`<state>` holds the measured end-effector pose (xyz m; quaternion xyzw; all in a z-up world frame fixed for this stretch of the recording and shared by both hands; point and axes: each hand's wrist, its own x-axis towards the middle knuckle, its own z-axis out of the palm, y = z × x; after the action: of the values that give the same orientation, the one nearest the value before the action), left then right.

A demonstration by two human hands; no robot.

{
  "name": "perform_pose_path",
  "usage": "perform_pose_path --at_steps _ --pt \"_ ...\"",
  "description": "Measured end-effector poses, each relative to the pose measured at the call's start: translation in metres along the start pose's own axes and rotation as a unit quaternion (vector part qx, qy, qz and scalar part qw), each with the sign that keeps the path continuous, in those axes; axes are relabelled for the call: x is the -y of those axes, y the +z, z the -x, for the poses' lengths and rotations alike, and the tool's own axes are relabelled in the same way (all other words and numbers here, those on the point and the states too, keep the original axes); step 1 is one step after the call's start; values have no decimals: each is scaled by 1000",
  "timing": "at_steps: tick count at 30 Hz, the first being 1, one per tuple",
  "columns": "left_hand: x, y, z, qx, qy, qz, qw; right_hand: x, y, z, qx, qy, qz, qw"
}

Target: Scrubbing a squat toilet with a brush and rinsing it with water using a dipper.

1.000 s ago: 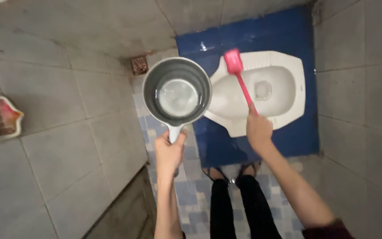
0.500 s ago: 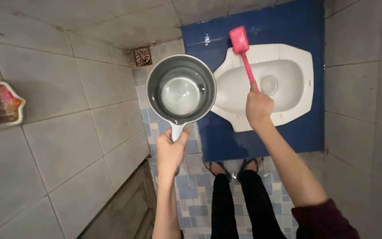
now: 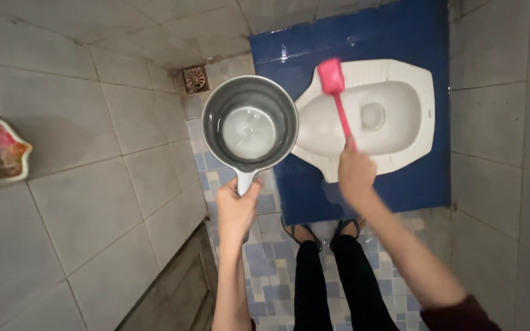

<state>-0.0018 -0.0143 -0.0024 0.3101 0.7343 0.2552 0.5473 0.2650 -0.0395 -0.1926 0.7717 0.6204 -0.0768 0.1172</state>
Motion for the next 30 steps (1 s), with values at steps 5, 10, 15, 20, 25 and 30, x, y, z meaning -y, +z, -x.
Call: perform_pose_path --at_steps 5,10,15,20,25,30 --pt "-1 -2 -1 6 19 -10 1000 -3 -7 -3 -34 10 3 999" --pt "-6 -3 1 6 -10 -9 1000 -10 -3 -3 1 -16 -34 999" --pt "-11 -2 0 10 7 4 1000 -8 -8 -2 15 16 -8 1000" --pt "-13 -2 5 11 -4 18 1000 -15 -5 -15 -26 5 -33 999" --pt "-3 -1 -2 2 -9 20 1000 -10 -33 30 137 38 -23 990" --pt "-17 6 5 2 -19 7 1000 -62 -8 -28 71 22 -12 997"
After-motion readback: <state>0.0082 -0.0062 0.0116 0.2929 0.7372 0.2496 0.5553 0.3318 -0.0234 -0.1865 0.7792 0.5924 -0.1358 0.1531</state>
